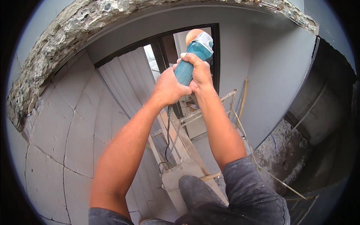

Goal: The person stands on a scaffold and uses an angle grinder to cut through metal rebar embedded in a concrete beam. They pull the loose rebar segments out by hand after cutting them.

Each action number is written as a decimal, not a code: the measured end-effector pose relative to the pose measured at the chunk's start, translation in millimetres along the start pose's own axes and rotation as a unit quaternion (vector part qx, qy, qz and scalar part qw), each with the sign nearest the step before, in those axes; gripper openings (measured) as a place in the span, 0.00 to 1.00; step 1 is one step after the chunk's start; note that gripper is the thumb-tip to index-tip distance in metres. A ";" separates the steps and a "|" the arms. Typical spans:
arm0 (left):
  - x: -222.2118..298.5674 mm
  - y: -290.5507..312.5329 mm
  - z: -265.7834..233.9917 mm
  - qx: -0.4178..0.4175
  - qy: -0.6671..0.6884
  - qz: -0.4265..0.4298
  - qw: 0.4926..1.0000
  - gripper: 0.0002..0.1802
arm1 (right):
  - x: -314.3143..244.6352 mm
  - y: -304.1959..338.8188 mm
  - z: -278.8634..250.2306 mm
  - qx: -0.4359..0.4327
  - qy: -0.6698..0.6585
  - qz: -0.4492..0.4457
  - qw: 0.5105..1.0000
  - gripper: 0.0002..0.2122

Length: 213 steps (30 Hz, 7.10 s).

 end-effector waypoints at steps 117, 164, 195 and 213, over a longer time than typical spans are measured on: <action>-185.5 421.3 -26.1 0.265 0.308 -0.326 0.854 0.29 | -18.7 246.6 -386.1 0.147 0.794 0.186 0.560 0.23; 100.8 116.6 142.9 0.004 -0.030 0.056 0.998 0.41 | -114.0 178.0 -111.4 0.165 0.071 -0.119 0.977 0.14; 231.1 -62.8 -93.0 0.274 -0.294 0.214 0.890 0.14 | -461.5 42.9 132.6 0.197 0.923 -0.267 0.195 0.25; 218.5 -58.1 -85.6 0.243 -0.209 0.153 0.935 0.16 | -391.9 46.4 169.4 0.231 0.927 -0.230 0.186 0.15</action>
Point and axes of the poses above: each hand's wrist, its own y-axis away from the middle knuckle, its own z-axis out of the palm, x = y × z, the point moved 9 cm from there along -y, towards the middle knuckle, and after that the axes turned 12 degrees about -y, right-handed, at the moved point
